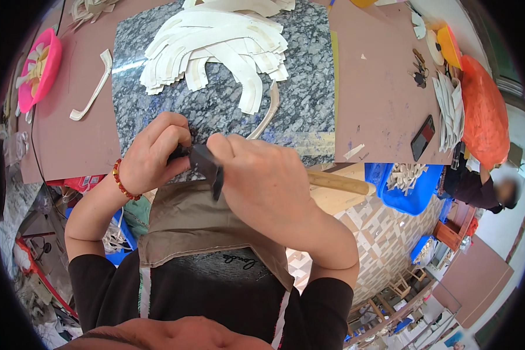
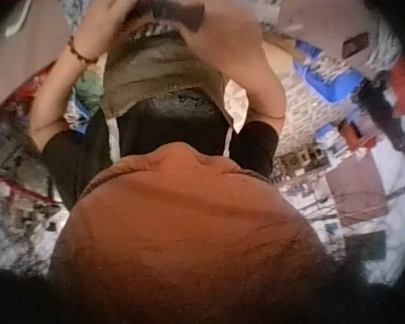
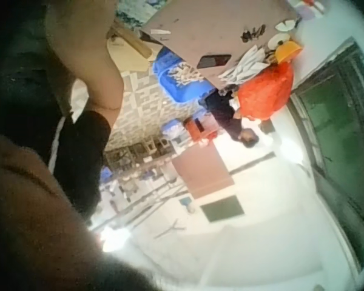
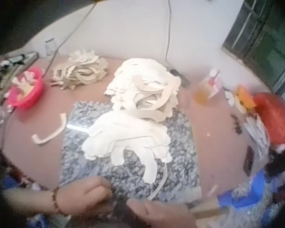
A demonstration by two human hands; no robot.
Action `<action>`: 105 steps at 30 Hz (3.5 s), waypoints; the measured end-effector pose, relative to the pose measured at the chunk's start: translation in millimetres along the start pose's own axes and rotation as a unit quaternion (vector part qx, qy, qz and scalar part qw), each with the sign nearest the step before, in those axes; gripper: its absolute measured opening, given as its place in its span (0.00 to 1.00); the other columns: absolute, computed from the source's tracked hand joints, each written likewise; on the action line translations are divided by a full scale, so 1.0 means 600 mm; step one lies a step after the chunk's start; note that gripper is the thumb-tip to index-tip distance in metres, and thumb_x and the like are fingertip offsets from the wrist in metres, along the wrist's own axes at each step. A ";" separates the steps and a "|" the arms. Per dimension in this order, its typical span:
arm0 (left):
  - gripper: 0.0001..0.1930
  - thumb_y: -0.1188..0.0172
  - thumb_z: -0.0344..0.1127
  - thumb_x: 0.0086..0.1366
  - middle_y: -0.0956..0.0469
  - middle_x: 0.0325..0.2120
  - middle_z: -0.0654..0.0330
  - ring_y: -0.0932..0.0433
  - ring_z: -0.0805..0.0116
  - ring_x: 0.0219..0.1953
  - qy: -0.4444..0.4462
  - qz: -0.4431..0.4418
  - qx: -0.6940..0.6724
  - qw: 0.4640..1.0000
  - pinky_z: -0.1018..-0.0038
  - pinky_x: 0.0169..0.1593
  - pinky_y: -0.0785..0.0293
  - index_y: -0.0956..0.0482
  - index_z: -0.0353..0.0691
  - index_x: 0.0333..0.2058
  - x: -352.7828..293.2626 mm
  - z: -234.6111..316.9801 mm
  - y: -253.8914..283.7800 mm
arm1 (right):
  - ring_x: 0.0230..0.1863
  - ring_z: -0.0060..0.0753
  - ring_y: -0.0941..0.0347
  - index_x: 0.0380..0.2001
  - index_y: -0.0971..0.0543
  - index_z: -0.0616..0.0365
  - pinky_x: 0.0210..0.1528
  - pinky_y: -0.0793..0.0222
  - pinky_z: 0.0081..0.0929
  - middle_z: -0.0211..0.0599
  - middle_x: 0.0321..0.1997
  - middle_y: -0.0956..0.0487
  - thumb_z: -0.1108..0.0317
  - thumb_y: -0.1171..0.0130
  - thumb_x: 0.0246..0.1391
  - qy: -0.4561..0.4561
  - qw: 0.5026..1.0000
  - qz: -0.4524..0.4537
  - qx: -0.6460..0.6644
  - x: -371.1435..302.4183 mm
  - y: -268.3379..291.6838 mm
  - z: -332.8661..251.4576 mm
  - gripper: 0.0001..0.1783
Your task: Hammering and flattening leather shoe components on a stone slab to prepare them for assembly.
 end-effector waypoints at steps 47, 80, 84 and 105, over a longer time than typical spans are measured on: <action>0.18 0.29 0.27 0.62 0.18 0.46 0.50 0.20 0.47 0.52 0.229 0.253 0.301 0.890 0.60 0.55 0.24 0.18 0.37 0.51 -0.096 -0.136 0.223 | 0.26 0.14 0.39 0.42 0.19 0.66 0.28 0.43 0.20 0.21 0.26 0.30 0.65 0.37 0.70 -0.159 0.880 0.357 0.270 -0.129 -0.023 0.293 0.12; 0.17 0.39 0.25 0.61 0.20 0.43 0.56 0.23 0.53 0.51 -0.066 -0.065 0.451 0.888 0.59 0.54 0.27 0.19 0.40 0.50 0.316 -0.155 0.063 | 0.32 0.52 0.20 0.42 0.14 0.56 0.36 0.26 0.45 0.46 0.29 0.17 0.55 0.36 0.65 -0.153 0.913 0.308 0.222 -0.062 -0.039 0.222 0.15; 0.09 0.36 0.26 0.63 0.19 0.37 0.54 0.22 0.51 0.48 -0.143 0.015 0.401 0.905 0.58 0.53 0.27 0.16 0.38 0.43 0.292 -0.091 0.094 | 0.35 0.56 0.20 0.42 0.13 0.56 0.38 0.26 0.47 0.47 0.30 0.17 0.54 0.36 0.65 -0.152 0.922 0.277 0.223 -0.059 -0.036 0.227 0.16; 0.09 0.35 0.26 0.72 0.16 0.37 0.63 0.19 0.76 0.39 -0.024 0.258 0.061 0.964 0.76 0.44 0.22 0.17 0.35 0.49 0.182 -0.076 0.240 | 0.37 0.56 0.17 0.45 0.21 0.55 0.38 0.23 0.50 0.45 0.34 0.15 0.57 0.37 0.65 -0.037 0.965 0.259 -0.020 0.126 0.050 0.096 0.14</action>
Point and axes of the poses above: each hand's wrist, its own x-axis towards the middle knuckle, its own y-axis out of the back of the hand, z = x × y, the point moved 7 cm from there along x, towards the middle knuckle
